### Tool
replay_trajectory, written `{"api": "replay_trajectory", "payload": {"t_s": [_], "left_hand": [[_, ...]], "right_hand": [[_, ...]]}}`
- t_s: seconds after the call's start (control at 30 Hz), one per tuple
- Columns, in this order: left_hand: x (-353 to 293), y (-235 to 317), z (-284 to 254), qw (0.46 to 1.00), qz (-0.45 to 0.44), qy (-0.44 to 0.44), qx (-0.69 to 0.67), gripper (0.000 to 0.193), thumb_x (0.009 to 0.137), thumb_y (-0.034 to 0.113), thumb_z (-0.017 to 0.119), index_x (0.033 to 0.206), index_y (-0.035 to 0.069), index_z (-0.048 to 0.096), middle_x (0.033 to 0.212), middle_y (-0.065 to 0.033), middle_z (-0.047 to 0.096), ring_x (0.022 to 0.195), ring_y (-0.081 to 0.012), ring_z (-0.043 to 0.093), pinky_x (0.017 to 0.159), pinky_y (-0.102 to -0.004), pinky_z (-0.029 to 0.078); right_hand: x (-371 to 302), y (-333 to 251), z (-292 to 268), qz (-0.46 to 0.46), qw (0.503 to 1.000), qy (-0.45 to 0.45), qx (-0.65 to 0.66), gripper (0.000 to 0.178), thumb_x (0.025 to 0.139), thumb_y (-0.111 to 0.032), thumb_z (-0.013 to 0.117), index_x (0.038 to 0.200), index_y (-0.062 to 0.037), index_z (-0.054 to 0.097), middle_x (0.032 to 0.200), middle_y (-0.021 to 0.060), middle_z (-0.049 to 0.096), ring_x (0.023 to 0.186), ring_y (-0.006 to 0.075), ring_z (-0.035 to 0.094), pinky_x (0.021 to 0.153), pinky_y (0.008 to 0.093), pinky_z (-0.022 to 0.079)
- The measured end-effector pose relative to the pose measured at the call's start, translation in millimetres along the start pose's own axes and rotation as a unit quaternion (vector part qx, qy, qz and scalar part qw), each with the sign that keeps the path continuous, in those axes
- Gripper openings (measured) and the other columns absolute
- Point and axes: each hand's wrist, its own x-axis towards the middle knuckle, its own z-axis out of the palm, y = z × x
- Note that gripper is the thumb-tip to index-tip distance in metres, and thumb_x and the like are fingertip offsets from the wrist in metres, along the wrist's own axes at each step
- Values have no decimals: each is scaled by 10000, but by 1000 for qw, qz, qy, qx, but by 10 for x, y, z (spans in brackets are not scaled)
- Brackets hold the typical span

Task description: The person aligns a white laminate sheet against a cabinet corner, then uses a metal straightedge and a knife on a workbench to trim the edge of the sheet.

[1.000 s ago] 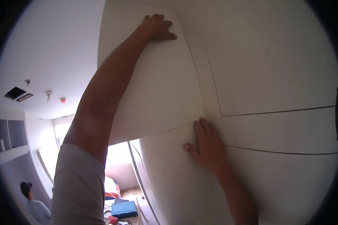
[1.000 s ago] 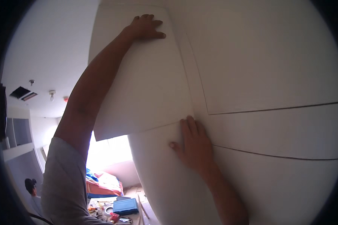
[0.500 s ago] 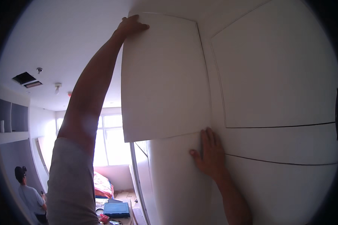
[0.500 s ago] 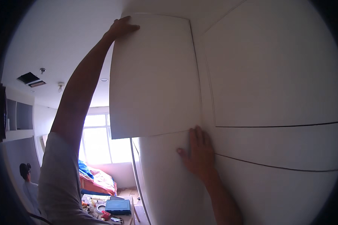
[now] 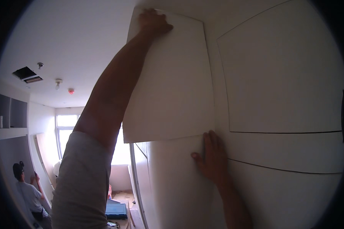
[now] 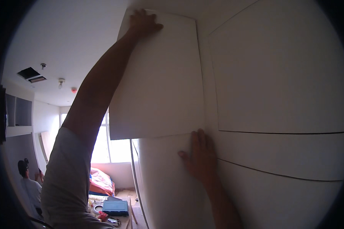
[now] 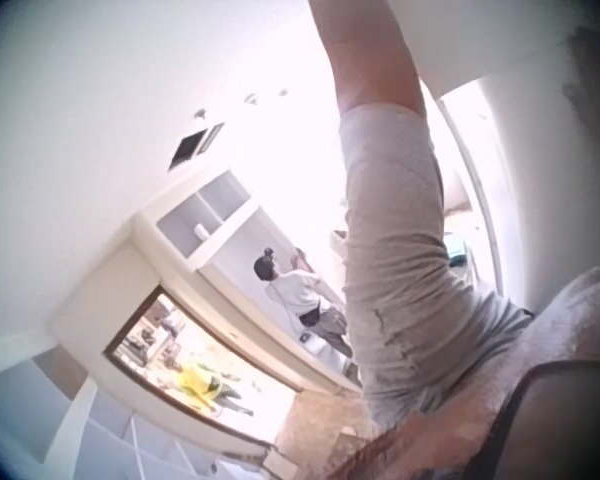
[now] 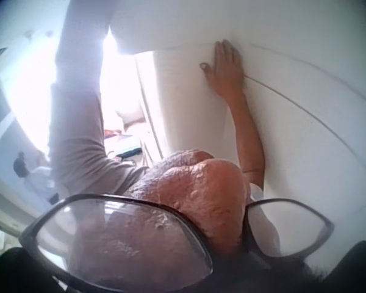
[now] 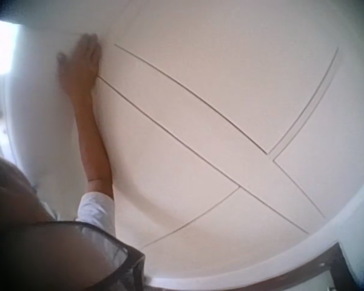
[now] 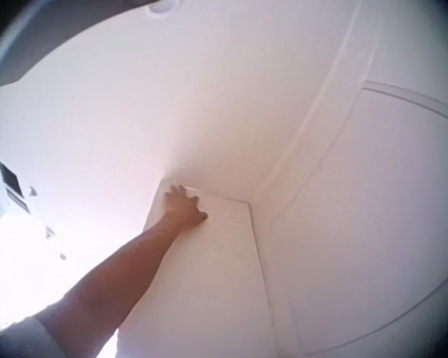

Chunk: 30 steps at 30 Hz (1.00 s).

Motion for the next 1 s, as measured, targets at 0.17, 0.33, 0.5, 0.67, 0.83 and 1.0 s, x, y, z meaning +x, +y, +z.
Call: {"api": "replay_trajectory", "payload": {"t_s": [0.17,0.33,0.5,0.67,0.83,1.0], "left_hand": [[-70,648,253,979,196,-43,-43,683,941,628,520,1540,303,480,1612,-172,370,1510,-410,278,1188,-651,218],[-35,1044,215,977,205,-41,-33,689,927,651,505,1533,325,492,1605,-154,392,1494,-399,306,1170,-630,231],[-61,1199,342,981,188,-45,-11,643,938,617,505,1519,340,512,1584,-143,426,1476,-381,341,1161,-613,250],[-88,1262,424,978,202,-23,-37,629,942,601,503,1509,330,529,1569,-140,445,1475,-362,351,1172,-580,260],[-50,1212,344,971,232,-49,-31,650,927,607,526,1506,312,537,1570,-147,441,1483,-362,345,1192,-566,256],[-180,1138,253,963,253,-85,-41,725,882,668,560,1508,303,535,1584,-165,421,1504,-376,311,1208,-530,266]], "right_hand": [[26,-9,25,0,1000,-6,2,842,920,-477,698,1523,22,389,1592,273,363,1434,492,380,1192,548,339],[29,-18,-3,7,1000,-12,-2,837,937,-483,673,1530,29,378,1595,274,360,1436,490,379,1201,542,327],[55,-26,38,-5,1000,-7,1,811,956,-474,646,1533,26,375,1592,280,359,1423,494,386,1195,542,334],[-30,-51,14,-23,999,7,21,768,975,-437,627,1535,25,375,1573,290,372,1400,494,404,1173,544,359],[-11,-36,18,-30,999,28,12,723,975,-397,639,1513,25,401,1558,290,388,1378,494,423,1150,538,390],[-32,-22,19,-25,999,29,22,718,971,-396,643,1504,27,412,1548,290,400,1372,497,428,1145,539,395]]}}
